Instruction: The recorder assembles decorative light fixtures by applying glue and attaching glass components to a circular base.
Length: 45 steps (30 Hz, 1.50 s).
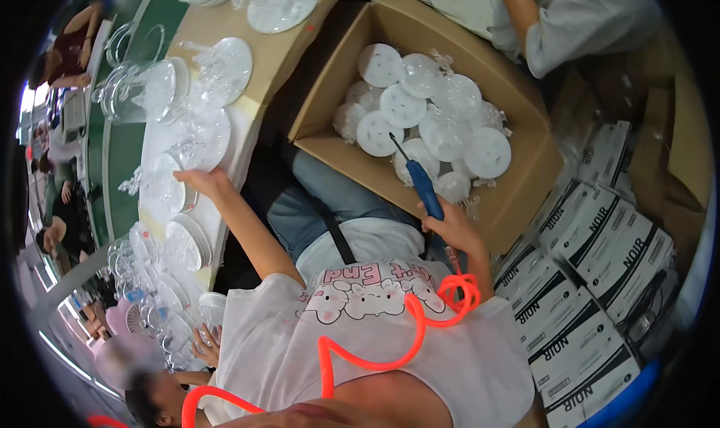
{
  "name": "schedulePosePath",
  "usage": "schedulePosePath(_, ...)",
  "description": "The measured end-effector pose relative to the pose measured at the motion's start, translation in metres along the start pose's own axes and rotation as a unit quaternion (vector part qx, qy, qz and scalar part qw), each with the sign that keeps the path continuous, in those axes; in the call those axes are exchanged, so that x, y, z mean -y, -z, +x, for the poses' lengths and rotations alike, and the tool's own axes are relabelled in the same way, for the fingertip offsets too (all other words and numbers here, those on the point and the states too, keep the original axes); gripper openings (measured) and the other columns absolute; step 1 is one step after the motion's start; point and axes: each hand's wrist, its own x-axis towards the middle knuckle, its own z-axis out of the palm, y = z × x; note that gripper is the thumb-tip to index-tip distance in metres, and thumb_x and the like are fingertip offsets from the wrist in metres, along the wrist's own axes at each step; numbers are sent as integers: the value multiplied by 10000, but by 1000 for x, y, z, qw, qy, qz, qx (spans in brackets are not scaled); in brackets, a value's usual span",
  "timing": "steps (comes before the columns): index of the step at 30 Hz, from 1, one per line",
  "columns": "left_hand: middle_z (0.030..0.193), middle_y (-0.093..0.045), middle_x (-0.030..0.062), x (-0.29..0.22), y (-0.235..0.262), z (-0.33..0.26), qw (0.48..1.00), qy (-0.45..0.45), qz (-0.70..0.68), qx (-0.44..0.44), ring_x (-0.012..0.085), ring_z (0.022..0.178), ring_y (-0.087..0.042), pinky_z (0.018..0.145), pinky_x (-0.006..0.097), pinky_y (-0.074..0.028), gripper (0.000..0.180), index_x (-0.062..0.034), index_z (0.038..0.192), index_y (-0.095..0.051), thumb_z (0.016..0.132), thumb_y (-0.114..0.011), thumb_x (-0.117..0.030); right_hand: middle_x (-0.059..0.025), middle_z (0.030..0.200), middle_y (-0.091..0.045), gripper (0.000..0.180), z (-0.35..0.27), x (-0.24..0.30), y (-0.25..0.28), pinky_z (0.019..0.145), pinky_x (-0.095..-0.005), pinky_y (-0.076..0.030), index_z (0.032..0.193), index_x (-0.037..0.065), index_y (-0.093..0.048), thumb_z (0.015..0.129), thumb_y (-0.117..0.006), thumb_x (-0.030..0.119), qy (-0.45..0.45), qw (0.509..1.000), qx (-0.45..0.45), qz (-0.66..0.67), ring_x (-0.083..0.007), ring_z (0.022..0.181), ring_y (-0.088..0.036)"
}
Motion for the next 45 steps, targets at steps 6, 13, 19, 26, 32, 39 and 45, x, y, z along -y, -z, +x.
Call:
schedulePosePath(6,1211,-400,109,-6,30,-38,965,39,225,131,193,833,-432,741,261,-345,597,20,1222,-358,900,-221,-463,-59,656,-565,304,-12,-12,8,611,-261,-439,982,9,-490,715,-511,152,-14,999,-19,30,-137,613,-558)
schedulePosePath(13,1152,-374,179,-1,41,-81,867,-244,435,16,276,994,-382,860,361,-313,439,42,1177,-374,872,-373,-273,-63,650,-559,293,-4,-23,7,604,-258,-435,978,7,-486,720,-500,146,-17,997,-16,71,-134,603,-551)
schedulePosePath(19,1218,-326,261,88,-32,-207,667,-276,451,525,408,1171,-259,927,486,-260,768,55,1161,-373,617,-702,-375,-66,654,-559,298,-12,-25,19,605,-256,-431,985,7,-485,722,-498,145,-33,996,-59,64,-131,608,-550)
schedulePosePath(26,1365,-159,178,247,-41,-208,442,3,795,415,381,1271,-59,929,628,-179,1126,-93,1326,-129,471,-780,-429,-62,678,-557,305,-31,-47,4,609,-258,-429,977,-12,-487,711,-534,129,-22,992,-89,92,-141,628,-553)
schedulePosePath(32,1402,8,151,254,-37,-225,428,-51,748,504,384,1276,27,930,647,-136,1271,-155,1354,-4,402,-813,-393,-57,686,-532,287,-36,-64,4,615,-253,-432,974,-14,-487,723,-527,119,-50,975,-131,174,-140,637,-554)
schedulePosePath(39,1366,-73,215,266,-32,-197,386,-118,742,536,446,1226,-130,897,637,-215,1246,-212,1352,-63,373,-813,-390,-58,686,-533,284,-13,-37,0,628,-256,-443,997,-2,-480,733,-504,100,0,984,-83,155,-135,638,-548)
schedulePosePath(45,1294,-182,278,211,-38,-229,486,-103,696,518,473,1156,-235,856,611,-270,1134,-185,1338,-162,417,-777,-430,-59,685,-533,292,-30,-48,4,624,-257,-443,1007,-11,-463,736,-497,94,-17,986,-77,149,-130,635,-543)
